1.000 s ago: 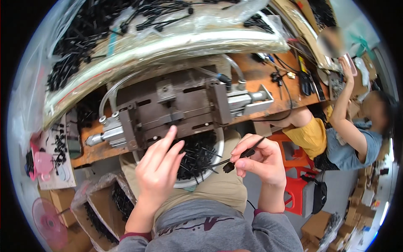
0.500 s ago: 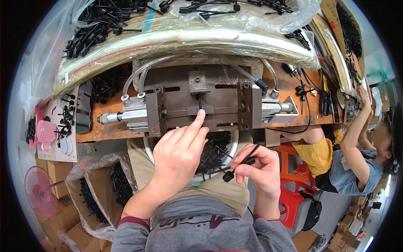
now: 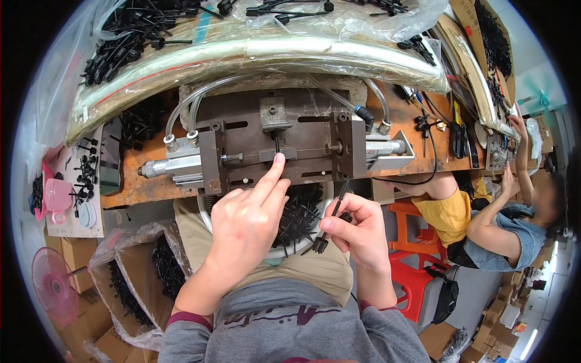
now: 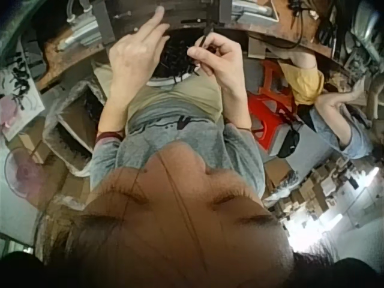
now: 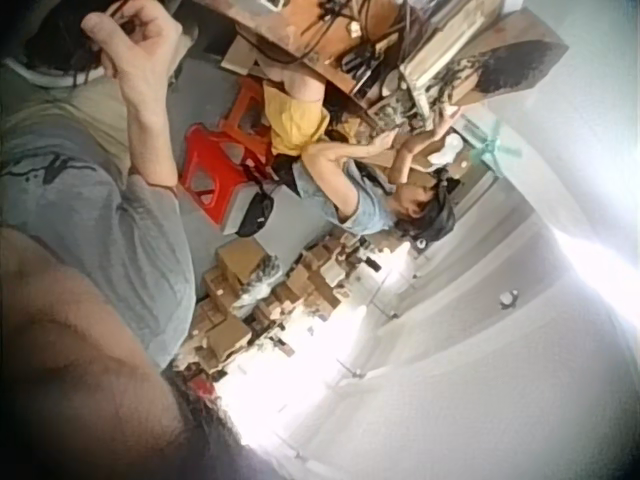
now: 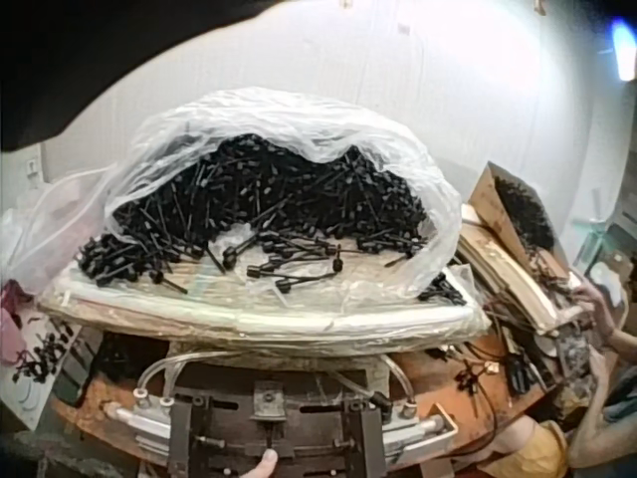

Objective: Assembling black plastic components using a clamping fixture at an industrial workbench.

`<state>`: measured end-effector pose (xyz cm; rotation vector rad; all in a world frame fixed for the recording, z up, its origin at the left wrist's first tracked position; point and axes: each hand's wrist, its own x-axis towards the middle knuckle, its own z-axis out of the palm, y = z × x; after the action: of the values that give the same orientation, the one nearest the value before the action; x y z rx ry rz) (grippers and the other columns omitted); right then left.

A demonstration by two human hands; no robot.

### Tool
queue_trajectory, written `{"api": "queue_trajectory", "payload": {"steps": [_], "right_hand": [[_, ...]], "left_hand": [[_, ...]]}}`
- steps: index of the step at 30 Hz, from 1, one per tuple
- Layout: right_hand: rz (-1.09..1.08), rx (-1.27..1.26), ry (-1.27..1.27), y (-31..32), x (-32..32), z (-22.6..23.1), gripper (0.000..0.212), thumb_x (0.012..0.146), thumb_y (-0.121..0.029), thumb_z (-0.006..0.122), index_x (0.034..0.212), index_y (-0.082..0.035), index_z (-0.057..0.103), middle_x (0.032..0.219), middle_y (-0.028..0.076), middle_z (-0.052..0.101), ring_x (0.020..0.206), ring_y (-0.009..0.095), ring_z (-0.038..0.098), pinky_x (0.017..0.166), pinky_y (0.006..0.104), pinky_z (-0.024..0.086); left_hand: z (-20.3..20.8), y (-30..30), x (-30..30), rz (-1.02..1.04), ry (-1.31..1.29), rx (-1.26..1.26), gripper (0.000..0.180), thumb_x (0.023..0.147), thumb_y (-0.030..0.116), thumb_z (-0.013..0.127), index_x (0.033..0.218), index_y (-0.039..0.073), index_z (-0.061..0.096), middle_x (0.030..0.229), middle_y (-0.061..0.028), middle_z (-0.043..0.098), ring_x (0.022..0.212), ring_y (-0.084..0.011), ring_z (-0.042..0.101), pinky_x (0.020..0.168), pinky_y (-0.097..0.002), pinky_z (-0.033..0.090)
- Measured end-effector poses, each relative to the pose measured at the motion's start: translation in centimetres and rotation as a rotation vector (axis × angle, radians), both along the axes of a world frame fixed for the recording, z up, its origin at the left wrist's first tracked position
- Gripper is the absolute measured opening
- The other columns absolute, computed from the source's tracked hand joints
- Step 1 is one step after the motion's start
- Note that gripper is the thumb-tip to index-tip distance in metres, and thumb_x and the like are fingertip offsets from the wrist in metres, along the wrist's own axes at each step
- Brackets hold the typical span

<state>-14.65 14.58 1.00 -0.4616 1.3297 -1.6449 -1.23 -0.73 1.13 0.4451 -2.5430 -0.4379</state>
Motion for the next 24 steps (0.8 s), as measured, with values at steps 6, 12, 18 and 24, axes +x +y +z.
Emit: {"api": "queue_trajectory", "payload": {"steps": [6,12,18,24], "right_hand": [[-0.014,-0.02,-0.056,-0.9,0.7,-0.9,0.012,0.088,-0.001,0.072,0.083,0.001,0.061,0.071,0.007,0.062,0.043,0.004,0.043,0.037,0.0186,0.03],[-0.007,-0.086,-0.102,-1.6,1.4,-0.8,0.011,0.088,-0.001,0.072,0.084,-0.001,0.062,0.073,0.006,0.063,0.046,0.003,0.046,0.038,0.0169,0.033],[-0.007,-0.16,-0.145,-1.8,1.1,-0.4,0.017,0.099,-0.012,0.061,0.103,0.003,0.068,0.079,0.006,0.066,0.049,0.004,0.049,0.042,0.0186,0.035],[-0.033,-0.149,-0.044,-1.9,0.8,-0.3,0.027,0.103,-0.017,0.055,0.107,0.006,0.07,0.08,0.008,0.066,0.049,0.008,0.053,0.044,0.0195,0.039]], "left_hand": [[2.4,2.0,2.5,-0.366,0.253,0.193,0.034,0.068,0.017,0.086,0.096,0.004,0.073,0.094,-0.0092,0.073,0.079,-0.0209,0.071,0.065,-0.0305,0.057],[2.0,1.7,2.4,-0.334,0.188,0.142,0.033,0.068,0.005,0.08,0.1,0.002,0.074,0.093,-0.0077,0.069,0.079,-0.0221,0.068,0.064,-0.031,0.057],[1.2,1.3,3.2,-0.388,0.209,0.319,0.035,0.065,0.005,0.08,0.1,0.003,0.076,0.107,-0.0101,0.07,0.085,-0.0242,0.069,0.069,-0.0329,0.058],[0.5,1.4,3.5,-0.405,0.271,0.303,0.037,0.063,0.004,0.078,0.1,0.002,0.076,0.12,-0.0145,0.069,0.094,-0.027,0.071,0.074,-0.0333,0.059]]}}
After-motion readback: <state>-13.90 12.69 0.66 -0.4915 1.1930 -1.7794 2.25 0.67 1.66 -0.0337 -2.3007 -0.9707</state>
